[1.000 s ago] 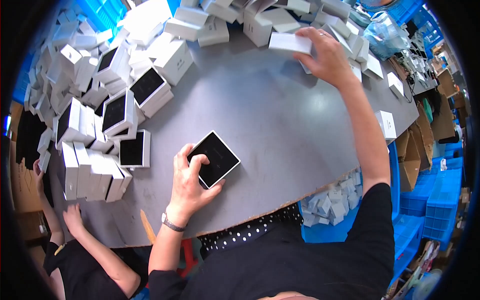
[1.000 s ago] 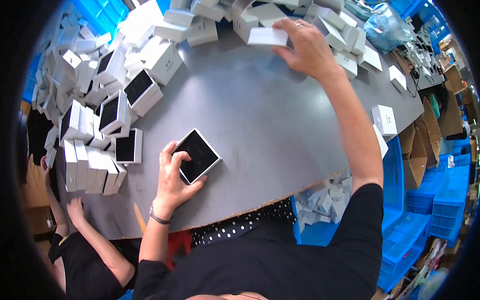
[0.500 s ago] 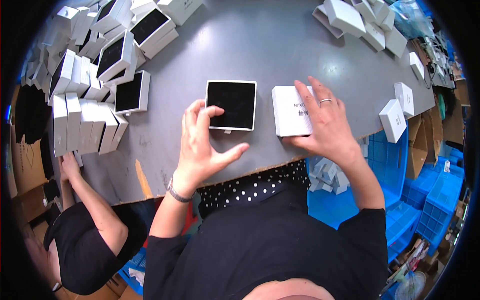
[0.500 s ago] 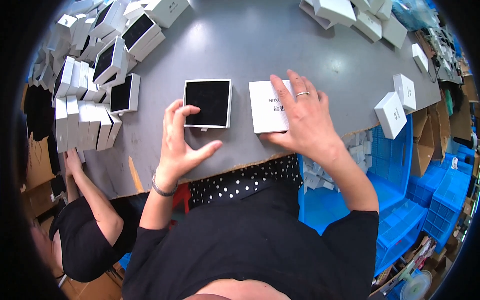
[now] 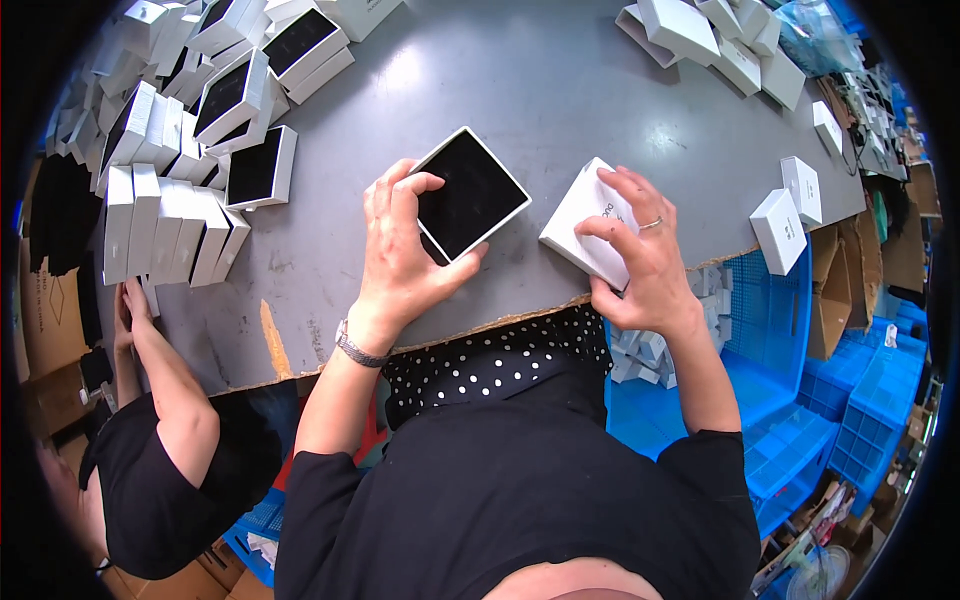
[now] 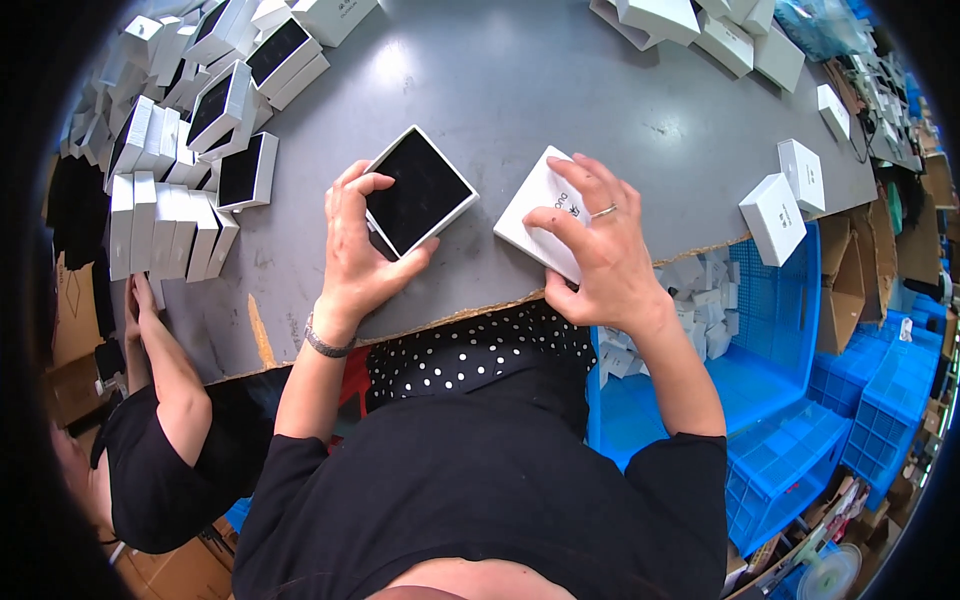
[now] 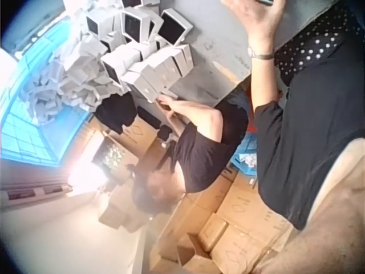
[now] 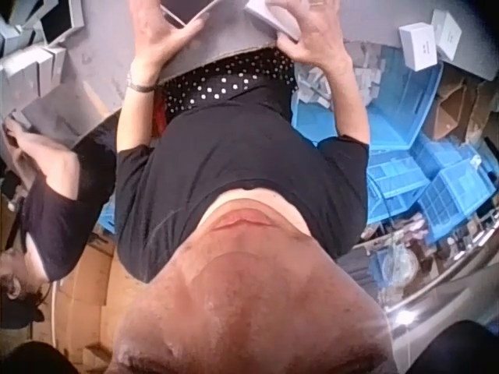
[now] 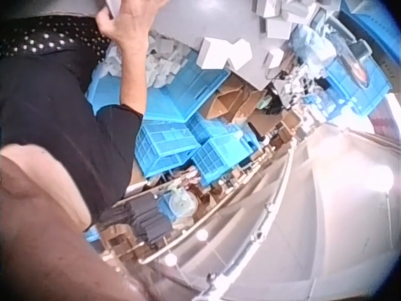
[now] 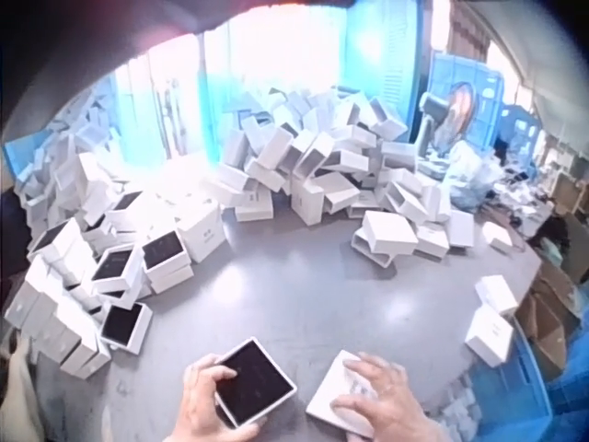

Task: Packaging jewelry boxes into white outer sleeves at a warehouse workbench.

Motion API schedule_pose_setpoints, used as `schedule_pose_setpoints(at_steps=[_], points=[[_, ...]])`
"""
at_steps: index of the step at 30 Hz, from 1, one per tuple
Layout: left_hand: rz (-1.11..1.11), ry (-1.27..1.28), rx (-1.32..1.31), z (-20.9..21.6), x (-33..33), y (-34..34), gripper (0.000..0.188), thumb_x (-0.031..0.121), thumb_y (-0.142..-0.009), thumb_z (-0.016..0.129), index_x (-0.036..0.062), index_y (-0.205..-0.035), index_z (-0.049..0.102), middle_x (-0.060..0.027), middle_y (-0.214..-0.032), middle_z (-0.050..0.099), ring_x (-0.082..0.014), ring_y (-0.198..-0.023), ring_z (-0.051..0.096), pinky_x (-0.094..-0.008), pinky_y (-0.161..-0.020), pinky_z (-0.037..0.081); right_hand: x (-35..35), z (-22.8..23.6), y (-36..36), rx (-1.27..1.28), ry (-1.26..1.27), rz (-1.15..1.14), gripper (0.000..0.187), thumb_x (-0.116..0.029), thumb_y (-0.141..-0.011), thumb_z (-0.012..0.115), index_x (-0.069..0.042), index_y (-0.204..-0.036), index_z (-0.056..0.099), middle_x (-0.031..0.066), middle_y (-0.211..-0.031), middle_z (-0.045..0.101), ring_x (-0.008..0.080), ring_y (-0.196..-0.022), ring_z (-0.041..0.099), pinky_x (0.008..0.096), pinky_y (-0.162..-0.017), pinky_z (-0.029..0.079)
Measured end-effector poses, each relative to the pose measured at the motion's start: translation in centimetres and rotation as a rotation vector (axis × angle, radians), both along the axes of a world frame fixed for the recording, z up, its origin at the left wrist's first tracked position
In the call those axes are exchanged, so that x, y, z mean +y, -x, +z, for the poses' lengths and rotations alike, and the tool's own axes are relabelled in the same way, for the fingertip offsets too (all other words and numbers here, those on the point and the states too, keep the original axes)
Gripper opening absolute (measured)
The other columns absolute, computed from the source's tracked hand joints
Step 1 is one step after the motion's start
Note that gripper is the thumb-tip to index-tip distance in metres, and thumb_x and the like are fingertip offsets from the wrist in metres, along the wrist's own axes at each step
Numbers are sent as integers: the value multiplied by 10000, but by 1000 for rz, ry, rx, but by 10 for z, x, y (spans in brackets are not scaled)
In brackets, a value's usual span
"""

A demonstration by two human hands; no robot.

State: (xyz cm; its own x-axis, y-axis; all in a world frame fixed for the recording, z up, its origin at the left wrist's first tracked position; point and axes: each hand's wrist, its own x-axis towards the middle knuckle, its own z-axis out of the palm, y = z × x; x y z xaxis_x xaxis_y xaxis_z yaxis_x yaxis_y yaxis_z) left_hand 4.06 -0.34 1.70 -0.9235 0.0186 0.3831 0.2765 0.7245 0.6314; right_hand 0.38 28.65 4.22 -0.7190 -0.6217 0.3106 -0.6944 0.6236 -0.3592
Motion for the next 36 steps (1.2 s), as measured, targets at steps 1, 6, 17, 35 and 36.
schedule_pose_setpoints(at_steps=[1, 6, 17, 35, 36], points=[[-5, -1, -4, 0, 2, -2, 702, 206, -622, 859, 58, -1228, 536, -230, -1350, 488, -411, -1277, 461, -500, -1084, 390, -2, -3, -2, -4, -1, -5, 560, -228, -575, 825, -199, -1110, 659, 159, -1510, 458, 421, -1404, 416, 524, -1093, 355], [-139, 62, -71, 7, -1, -3, 769, 166, -589, 864, 97, -1284, 542, -199, -1392, 481, -399, -1299, 460, -495, -1099, 395, -4, -15, 5, -25, 257, 136, 570, -143, -538, 850, -183, -1076, 666, 164, -1456, 511, 404, -1344, 486, 514, -1087, 373], [-387, -21, -205, 19, 4, -2, 803, 115, -604, 841, 90, -1337, 514, -181, -1414, 478, -400, -1358, 433, -491, -1141, 383, -10, -4, 25, -62, 244, 292, 503, -152, -524, 807, -161, -1007, 666, 136, -1463, 525, 375, -1308, 510, 513, -1047, 386], [-328, -816, -258, -6, 48, 17, 938, 456, -984, 536, 1, -1635, 36, -192, -1718, 41, -328, -1588, 50, -462, -1268, 102, -40, -6, 17, -85, 122, 242, 535, -255, -542, 807, -199, -1058, 675, 99, -1429, 557, 345, -1363, 453, 535, -1030, 348], [-316, -722, -209, -3, 52, 18, 883, 427, -998, 519, -6, -1630, 80, -199, -1712, 77, -342, -1581, 88, -459, -1265, 122, -50, -6, 19, -68, 134, 235, 560, -263, -554, 811, -197, -1092, 669, 103, -1451, 538, 338, -1379, 438, 536, -1042, 339]])
